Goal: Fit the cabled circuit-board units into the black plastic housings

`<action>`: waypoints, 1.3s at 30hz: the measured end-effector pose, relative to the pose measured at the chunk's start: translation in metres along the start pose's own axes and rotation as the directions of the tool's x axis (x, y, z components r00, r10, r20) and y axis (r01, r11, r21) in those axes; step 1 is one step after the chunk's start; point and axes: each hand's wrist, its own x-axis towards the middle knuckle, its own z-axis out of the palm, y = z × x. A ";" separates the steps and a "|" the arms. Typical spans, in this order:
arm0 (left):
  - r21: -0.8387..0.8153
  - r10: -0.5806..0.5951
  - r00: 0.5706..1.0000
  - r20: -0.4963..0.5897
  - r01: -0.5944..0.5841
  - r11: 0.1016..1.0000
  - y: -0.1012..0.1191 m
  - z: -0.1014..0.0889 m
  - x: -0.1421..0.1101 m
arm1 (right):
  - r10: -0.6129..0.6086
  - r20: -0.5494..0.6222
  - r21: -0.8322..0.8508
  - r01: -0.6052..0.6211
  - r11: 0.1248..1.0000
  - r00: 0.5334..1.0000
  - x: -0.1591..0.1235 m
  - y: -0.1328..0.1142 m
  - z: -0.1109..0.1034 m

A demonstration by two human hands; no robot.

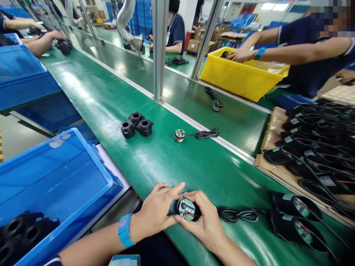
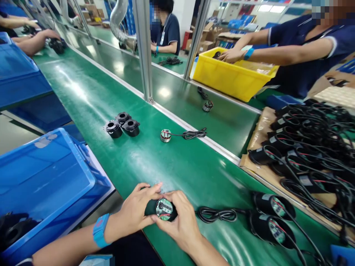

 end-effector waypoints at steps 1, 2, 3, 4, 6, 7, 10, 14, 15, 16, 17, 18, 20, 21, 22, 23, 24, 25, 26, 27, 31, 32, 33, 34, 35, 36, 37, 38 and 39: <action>0.004 0.002 1.000 -0.006 -0.002 1.000 -0.001 0.000 0.000 | -0.004 -0.008 0.002 0.004 1.000 1.000 0.001 0.000 0.000; 0.004 0.003 1.000 -0.011 -0.003 1.000 -0.001 0.000 0.000 | -0.005 -0.013 0.006 0.005 1.000 1.000 0.001 0.000 0.000; 0.000 0.004 1.000 -0.013 -0.004 1.000 -0.002 0.000 0.000 | -0.003 -0.015 0.011 0.003 1.000 1.000 0.002 -0.001 0.000; -0.006 0.002 1.000 -0.012 -0.002 1.000 -0.002 0.000 0.001 | 0.003 -0.013 0.018 -0.002 1.000 1.000 0.002 -0.001 0.000; -0.021 0.005 1.000 -0.020 -0.006 1.000 -0.002 -0.001 0.001 | 0.023 0.007 0.035 -0.024 0.999 1.000 0.002 0.000 -0.001; -0.032 0.010 0.999 -0.037 -0.012 0.999 -0.002 -0.001 0.001 | 0.037 0.023 0.044 -0.038 0.998 0.999 0.002 0.000 -0.002; -0.076 0.026 0.992 -0.127 -0.036 0.996 -0.001 -0.003 0.003 | 0.093 0.082 0.082 -0.100 0.992 0.992 0.002 0.000 -0.006; -0.105 0.061 0.983 -0.176 -0.081 0.991 0.001 -0.004 0.003 | 0.126 0.133 0.144 -0.144 0.979 0.983 0.003 0.000 -0.013; -0.109 0.070 0.983 -0.172 -0.089 0.990 0.002 -0.005 0.004 | 0.120 0.138 0.148 -0.140 0.979 0.983 0.002 0.000 -0.015; -0.111 0.075 0.983 -0.165 -0.094 0.989 0.002 -0.005 0.004 | 0.112 0.143 0.149 -0.134 0.980 0.983 0.002 0.000 -0.016; -0.111 0.082 0.984 -0.161 -0.101 0.989 0.003 -0.005 0.004 | 0.107 0.150 0.150 -0.130 0.980 0.983 0.002 0.001 -0.018; -0.109 0.090 0.982 -0.164 -0.109 0.988 0.003 -0.006 0.005 | 0.106 0.157 0.151 -0.129 0.980 0.982 0.001 0.002 -0.019; -0.106 0.110 0.977 -0.181 -0.131 0.986 0.004 -0.007 0.007 | 0.108 0.172 0.152 -0.135 0.979 0.979 0.001 0.003 -0.022; -0.104 0.126 0.973 -0.194 -0.148 0.983 0.003 -0.007 0.008 | 0.112 0.183 0.147 -0.140 0.979 0.977 0.000 0.004 -0.022; -0.102 0.149 0.967 -0.205 -0.172 0.980 0.003 -0.007 0.009 | 0.115 0.191 0.141 -0.143 0.980 0.975 0.000 0.005 -0.022; -0.091 0.181 0.960 -0.215 -0.204 0.975 0.003 -0.007 0.011 | 0.118 0.194 0.135 -0.145 0.980 0.974 -0.001 0.006 -0.022; -0.071 0.214 0.951 -0.223 -0.235 0.970 0.003 -0.007 0.011 | 0.120 0.191 0.131 -0.146 0.981 0.974 -0.001 0.006 -0.022; -0.043 0.243 0.943 -0.229 -0.259 0.965 0.002 -0.006 0.012 | 0.120 0.184 0.133 -0.145 0.980 0.976 -0.002 0.007 -0.021; -0.017 0.262 0.936 -0.234 -0.274 0.962 0.002 -0.006 0.012 | 0.120 0.172 0.140 -0.145 0.980 0.978 -0.003 0.007 -0.020; 0.000 0.271 0.932 -0.240 -0.279 0.960 0.002 -0.005 0.012 | 0.119 0.156 0.151 -0.143 0.978 0.981 -0.003 0.008 -0.019; -0.015 0.256 0.940 -0.228 -0.266 0.964 0.000 -0.004 0.009 | 0.112 0.117 0.182 -0.133 0.974 0.987 -0.006 0.008 -0.014; -0.017 0.250 0.944 -0.215 -0.259 0.966 -0.001 -0.004 0.008 | 0.119 0.113 0.179 -0.138 0.974 0.986 -0.007 0.008 -0.012; -0.018 0.238 0.950 -0.201 -0.246 0.969 0.000 -0.005 0.008 | 0.129 0.111 0.173 -0.147 0.974 0.985 -0.008 0.008 -0.011; -0.023 0.211 0.960 -0.186 -0.219 0.975 0.000 -0.005 0.008 | 0.143 0.107 0.164 -0.159 0.974 0.984 -0.009 0.008 -0.010; -0.031 0.173 0.971 -0.167 -0.180 0.983 0.001 -0.005 0.007 | 0.157 0.096 0.153 -0.170 0.973 0.983 -0.011 0.008 -0.009; -0.038 0.132 0.980 -0.150 -0.139 0.990 0.002 -0.006 0.008 | 0.169 0.079 0.137 -0.178 0.974 0.982 -0.012 0.008 -0.009; -0.039 0.093 0.987 -0.133 -0.099 0.994 0.003 -0.006 0.008 | 0.175 0.061 0.111 -0.180 0.977 0.983 -0.013 0.008 -0.010; -0.037 0.065 0.991 -0.116 -0.070 0.997 0.004 -0.007 0.008 | 0.173 0.046 0.078 -0.176 0.981 0.984 -0.014 0.008 -0.011; -0.030 0.050 0.993 -0.104 -0.054 0.998 0.005 -0.007 0.009 | 0.165 0.037 0.045 -0.167 0.985 0.986 -0.014 0.008 -0.013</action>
